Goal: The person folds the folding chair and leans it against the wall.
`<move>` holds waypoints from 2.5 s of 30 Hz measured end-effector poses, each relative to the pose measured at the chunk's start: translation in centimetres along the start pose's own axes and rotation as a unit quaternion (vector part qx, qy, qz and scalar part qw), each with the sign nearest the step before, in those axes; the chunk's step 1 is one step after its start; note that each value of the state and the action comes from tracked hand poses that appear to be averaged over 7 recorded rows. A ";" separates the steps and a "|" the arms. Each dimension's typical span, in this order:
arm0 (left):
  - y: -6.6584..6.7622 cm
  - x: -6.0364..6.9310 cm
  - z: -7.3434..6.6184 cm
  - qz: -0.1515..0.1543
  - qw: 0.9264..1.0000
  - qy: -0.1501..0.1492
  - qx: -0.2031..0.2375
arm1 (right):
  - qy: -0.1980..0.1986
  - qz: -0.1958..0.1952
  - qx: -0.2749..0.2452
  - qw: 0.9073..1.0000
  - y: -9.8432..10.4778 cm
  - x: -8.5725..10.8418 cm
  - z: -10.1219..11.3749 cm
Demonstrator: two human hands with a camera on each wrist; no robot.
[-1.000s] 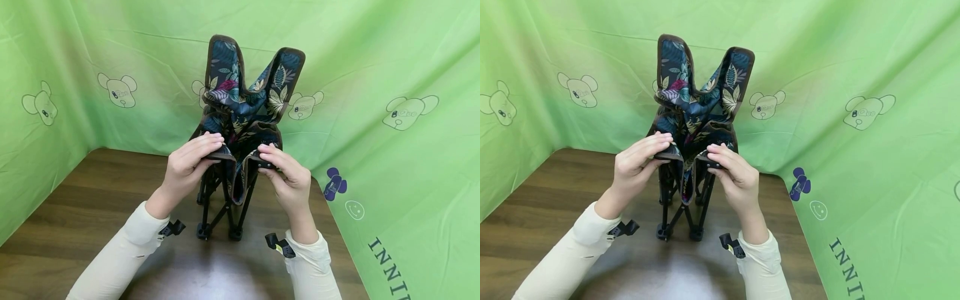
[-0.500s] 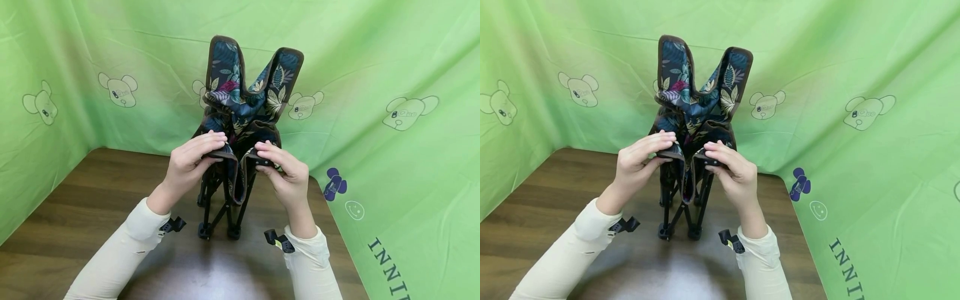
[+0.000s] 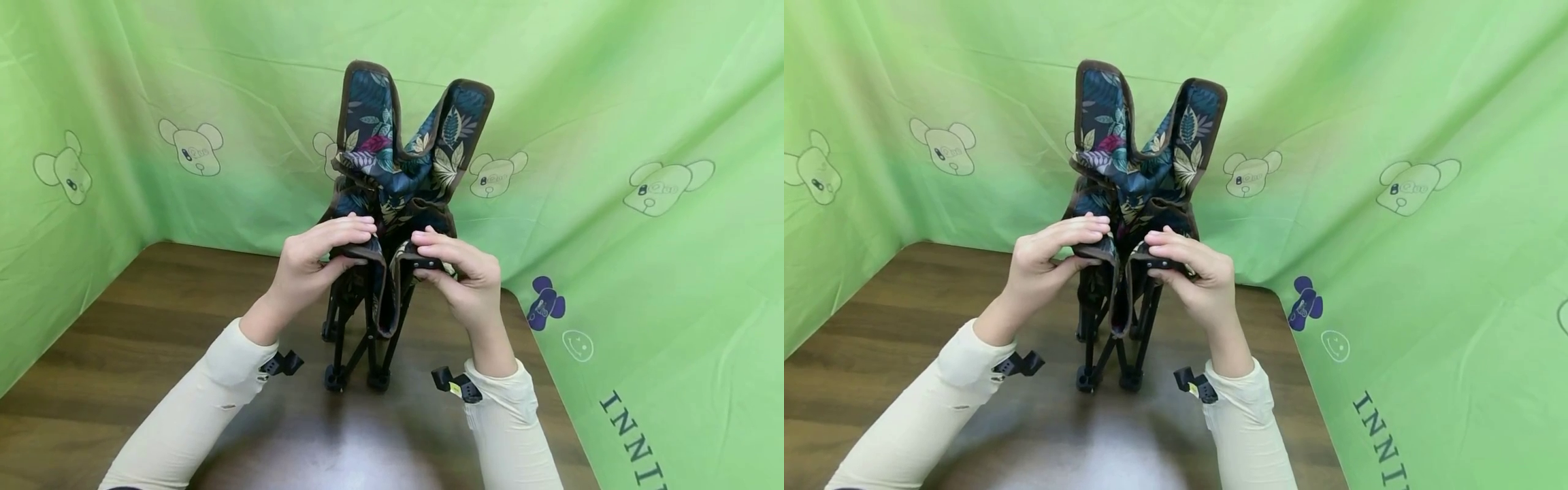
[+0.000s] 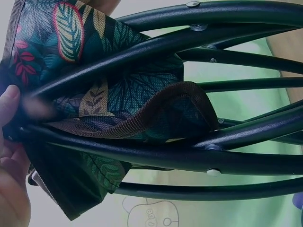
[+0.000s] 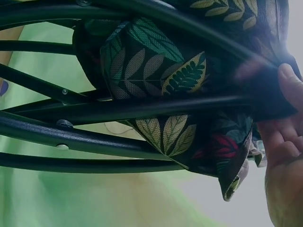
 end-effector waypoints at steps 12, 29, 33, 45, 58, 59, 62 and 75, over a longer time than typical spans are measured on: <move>-0.6 -0.6 0.1 0.017 0.999 -0.004 0.046 | -0.003 0.010 -0.068 0.998 0.3 -0.2 -0.7; -1.4 -1.2 1.2 0.041 0.998 0.025 0.050 | -0.005 0.049 -0.071 0.996 0.0 -0.6 -1.4; -1.3 -1.1 1.0 0.051 0.998 0.020 0.018 | -0.007 0.055 -0.061 0.997 0.0 -0.7 -1.1; -1.3 -0.5 -0.6 0.059 0.994 0.030 -0.088 | 0.050 0.062 0.172 0.982 -1.3 0.2 1.9; -1.3 -0.6 -1.3 0.090 0.980 0.006 -0.178 | 0.057 0.097 0.245 0.963 -1.3 -0.2 2.8; -1.2 -0.6 -1.3 0.092 0.979 0.006 -0.185 | 0.059 0.100 0.252 0.961 -1.3 -0.2 2.9; -0.9 -0.5 -1.3 0.093 0.976 0.007 -0.198 | 0.062 0.105 0.268 0.956 -1.3 -0.1 3.0; 0.4 0.0 -1.8 0.077 0.972 0.017 -0.222 | 0.058 0.105 0.300 0.946 -0.5 0.2 3.1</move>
Point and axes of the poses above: each hand's wrist, its own x-axis away from the middle knuckle, its own y-axis out of the back of the hand, z = x × y, the point moved 8 cm from there along -x, towards the middle knuckle, and after that the axes turned 7 degrees about y, right-handed, at the moved point
